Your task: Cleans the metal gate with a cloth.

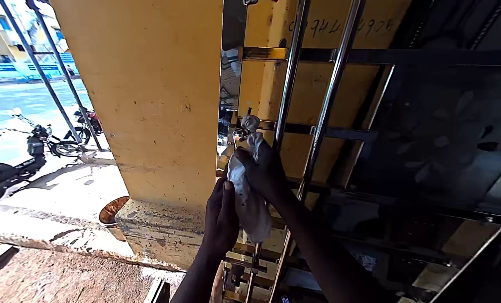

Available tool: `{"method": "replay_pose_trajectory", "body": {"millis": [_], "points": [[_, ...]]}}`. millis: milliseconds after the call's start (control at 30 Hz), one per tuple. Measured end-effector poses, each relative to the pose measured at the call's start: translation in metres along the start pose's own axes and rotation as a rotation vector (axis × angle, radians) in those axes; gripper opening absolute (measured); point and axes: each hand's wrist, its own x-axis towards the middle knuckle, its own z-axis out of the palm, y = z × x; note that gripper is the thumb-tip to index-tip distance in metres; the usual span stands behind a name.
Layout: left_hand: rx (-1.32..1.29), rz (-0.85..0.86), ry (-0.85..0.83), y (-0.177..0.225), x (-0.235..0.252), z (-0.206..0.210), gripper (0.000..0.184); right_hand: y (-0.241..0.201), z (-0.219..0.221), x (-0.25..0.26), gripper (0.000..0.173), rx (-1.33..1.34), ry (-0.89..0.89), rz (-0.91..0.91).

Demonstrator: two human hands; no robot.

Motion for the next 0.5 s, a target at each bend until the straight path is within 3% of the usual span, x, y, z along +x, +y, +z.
{"method": "replay_pose_trajectory", "body": {"millis": [100, 233, 367, 433, 500], "points": [[0.140, 0.045, -0.021, -0.001, 0.002, -0.011, 0.052, -0.003, 0.000, -0.002, 0.050, -0.085, -0.040, 0.033], [0.261, 0.058, -0.057, 0.001, 0.007, -0.031, 0.054, 0.007, 0.001, -0.015, 0.036, -0.087, -0.252, 0.168], [0.182, 0.102, -0.085, 0.000, 0.017, -0.043, 0.051, 0.029, 0.003, -0.049, 0.033, 0.355, -0.439, 0.344], [0.139, 0.123, -0.104, -0.003, 0.023, -0.048, 0.050, 0.038, 0.005, -0.091, 0.021, 0.464, -0.724, 0.223], [0.176, 0.168, -0.135, -0.007, 0.027, -0.053, 0.048, 0.042, 0.012, -0.130, 0.028, 0.513, -0.834, 0.182]]}}
